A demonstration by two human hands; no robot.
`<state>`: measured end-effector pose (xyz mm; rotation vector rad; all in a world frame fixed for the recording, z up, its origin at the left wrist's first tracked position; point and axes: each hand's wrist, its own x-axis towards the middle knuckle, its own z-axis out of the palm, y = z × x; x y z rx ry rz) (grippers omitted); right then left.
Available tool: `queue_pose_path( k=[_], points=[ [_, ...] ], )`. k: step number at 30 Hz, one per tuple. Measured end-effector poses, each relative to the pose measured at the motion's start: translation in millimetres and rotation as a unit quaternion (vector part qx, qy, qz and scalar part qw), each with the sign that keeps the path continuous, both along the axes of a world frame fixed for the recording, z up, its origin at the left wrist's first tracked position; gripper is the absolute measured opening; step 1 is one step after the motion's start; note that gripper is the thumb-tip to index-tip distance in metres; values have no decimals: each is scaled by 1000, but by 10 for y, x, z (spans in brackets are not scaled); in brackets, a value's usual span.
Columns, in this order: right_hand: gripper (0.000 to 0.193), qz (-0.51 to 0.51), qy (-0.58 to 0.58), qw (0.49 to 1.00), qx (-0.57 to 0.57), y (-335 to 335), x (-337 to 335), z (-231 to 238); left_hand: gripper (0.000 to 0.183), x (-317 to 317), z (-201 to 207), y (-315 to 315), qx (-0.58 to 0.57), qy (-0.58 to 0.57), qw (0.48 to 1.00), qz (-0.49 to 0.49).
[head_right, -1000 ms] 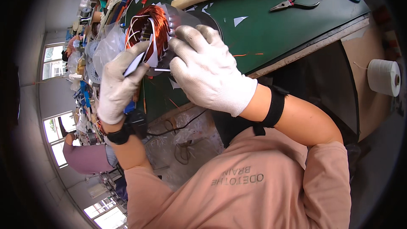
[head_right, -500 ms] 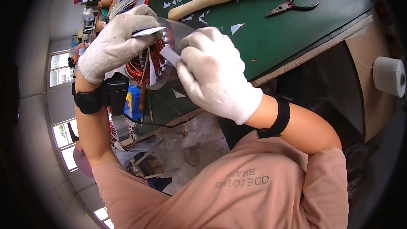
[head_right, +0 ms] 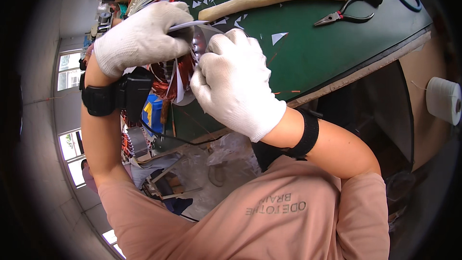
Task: Manually inserting insulation papers and shaping copper windings in a motor stator.
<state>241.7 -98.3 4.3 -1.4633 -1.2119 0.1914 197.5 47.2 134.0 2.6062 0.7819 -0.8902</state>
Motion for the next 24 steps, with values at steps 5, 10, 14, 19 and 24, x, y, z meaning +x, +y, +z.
queue_pose_path(
  k=[5,10,14,19,24],
  points=[
    [6,1,24,1000,-8,-90,26,26,29,270,12,-93,46,66,991,-107],
    [7,14,7,1000,5,-33,-23,17,29,286,-3,-54,67,73,989,-110],
    [13,22,5,1000,8,-14,-23,-28,31,324,-51,1,47,75,988,-131],
    [11,6,-23,999,-33,41,-13,36,32,316,-7,-5,50,76,989,-116],
    [15,29,-49,995,-80,75,28,109,19,-85,40,266,-28,-224,957,-182]
  ],
)
